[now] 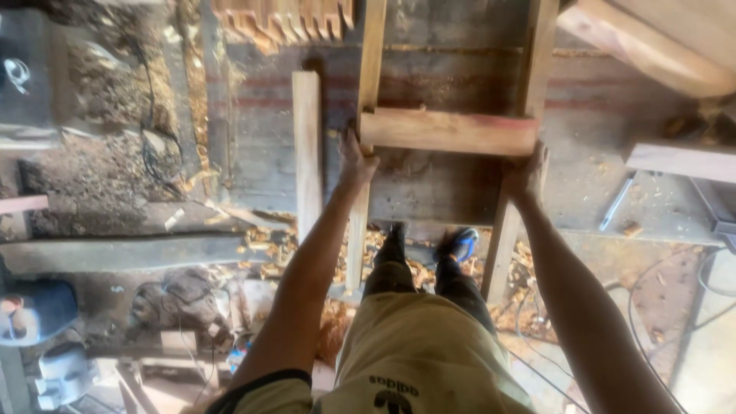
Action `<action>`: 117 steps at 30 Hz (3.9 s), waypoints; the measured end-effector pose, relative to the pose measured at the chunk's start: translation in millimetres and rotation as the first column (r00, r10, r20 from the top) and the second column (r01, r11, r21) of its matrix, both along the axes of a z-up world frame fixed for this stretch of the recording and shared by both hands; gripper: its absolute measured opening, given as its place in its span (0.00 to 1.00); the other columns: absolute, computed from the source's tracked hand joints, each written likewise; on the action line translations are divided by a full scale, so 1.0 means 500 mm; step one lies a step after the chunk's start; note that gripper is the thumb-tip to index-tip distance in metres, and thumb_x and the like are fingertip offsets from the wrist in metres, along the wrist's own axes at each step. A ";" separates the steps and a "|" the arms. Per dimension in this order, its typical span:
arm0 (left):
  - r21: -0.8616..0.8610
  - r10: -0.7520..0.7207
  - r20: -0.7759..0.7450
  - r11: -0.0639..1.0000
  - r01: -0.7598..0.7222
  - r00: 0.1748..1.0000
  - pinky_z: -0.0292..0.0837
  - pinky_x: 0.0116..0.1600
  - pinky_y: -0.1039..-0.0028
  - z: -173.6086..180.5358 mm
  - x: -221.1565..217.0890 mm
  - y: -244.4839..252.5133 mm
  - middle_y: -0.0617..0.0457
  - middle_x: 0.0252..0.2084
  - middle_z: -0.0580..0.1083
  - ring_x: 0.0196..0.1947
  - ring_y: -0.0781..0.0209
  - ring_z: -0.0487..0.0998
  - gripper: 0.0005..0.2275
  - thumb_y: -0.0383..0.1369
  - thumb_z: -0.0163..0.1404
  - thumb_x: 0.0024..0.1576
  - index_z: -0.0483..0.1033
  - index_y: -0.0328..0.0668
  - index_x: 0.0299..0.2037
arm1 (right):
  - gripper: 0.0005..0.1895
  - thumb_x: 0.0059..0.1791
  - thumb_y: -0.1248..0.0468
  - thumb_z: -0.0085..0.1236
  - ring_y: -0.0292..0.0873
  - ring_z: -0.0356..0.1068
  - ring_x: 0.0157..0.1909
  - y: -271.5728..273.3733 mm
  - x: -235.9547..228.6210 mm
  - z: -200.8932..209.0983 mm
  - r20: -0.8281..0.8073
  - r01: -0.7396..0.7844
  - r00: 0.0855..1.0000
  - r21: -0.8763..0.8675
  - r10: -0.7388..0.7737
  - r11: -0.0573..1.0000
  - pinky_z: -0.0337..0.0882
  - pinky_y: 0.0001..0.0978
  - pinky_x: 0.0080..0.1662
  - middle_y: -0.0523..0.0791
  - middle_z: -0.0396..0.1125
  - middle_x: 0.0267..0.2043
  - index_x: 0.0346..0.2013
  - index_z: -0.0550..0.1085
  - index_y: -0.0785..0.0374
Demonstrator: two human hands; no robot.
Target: The person assembles a wooden frame on the workshop floor, fitting horizontal slats into mortise holes cut into the frame rails and pressing them into place. They pick up slats one at a time from a stack, align each with the holes, and near the end pick up a hammer to tap a joint.
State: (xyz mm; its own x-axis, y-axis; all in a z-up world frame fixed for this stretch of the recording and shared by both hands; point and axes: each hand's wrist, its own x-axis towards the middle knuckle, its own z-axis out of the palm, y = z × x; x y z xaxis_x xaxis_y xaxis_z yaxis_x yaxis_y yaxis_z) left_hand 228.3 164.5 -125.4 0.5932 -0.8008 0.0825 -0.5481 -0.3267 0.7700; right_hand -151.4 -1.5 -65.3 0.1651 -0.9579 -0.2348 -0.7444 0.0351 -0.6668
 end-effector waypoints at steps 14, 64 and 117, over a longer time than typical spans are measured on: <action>-0.234 -0.113 0.129 0.962 0.141 0.985 0.69 0.57 0.40 0.027 0.004 0.011 0.15 0.59 0.56 0.57 0.14 0.64 0.42 0.34 0.69 0.48 0.54 0.16 0.66 | 0.30 0.48 0.56 0.60 0.80 0.65 0.50 -0.005 0.022 0.053 0.034 -0.008 0.999 -0.069 0.011 0.998 0.65 0.80 0.52 0.63 0.64 0.49 0.63 0.63 0.53; -0.101 0.025 0.048 0.995 -0.020 0.999 0.78 0.52 0.57 0.182 -0.030 -0.023 0.35 0.64 0.70 0.55 0.36 0.75 0.29 0.40 0.58 0.57 0.68 0.33 0.66 | 0.35 0.46 0.69 0.53 0.73 0.67 0.54 0.024 0.055 0.084 0.011 -0.071 0.997 -0.300 0.078 0.951 0.71 0.62 0.50 0.66 0.64 0.56 0.69 0.62 0.69; 0.139 0.057 -0.278 0.990 -0.018 0.959 0.80 0.50 0.51 0.318 -0.137 0.195 0.19 0.56 0.69 0.51 0.25 0.73 0.28 0.30 0.55 0.57 0.62 0.35 0.69 | 0.36 0.53 0.64 0.44 0.75 0.69 0.47 0.323 -0.113 0.071 0.200 -0.152 0.966 -0.066 0.163 0.986 0.62 0.69 0.56 0.70 0.65 0.53 0.75 0.51 0.69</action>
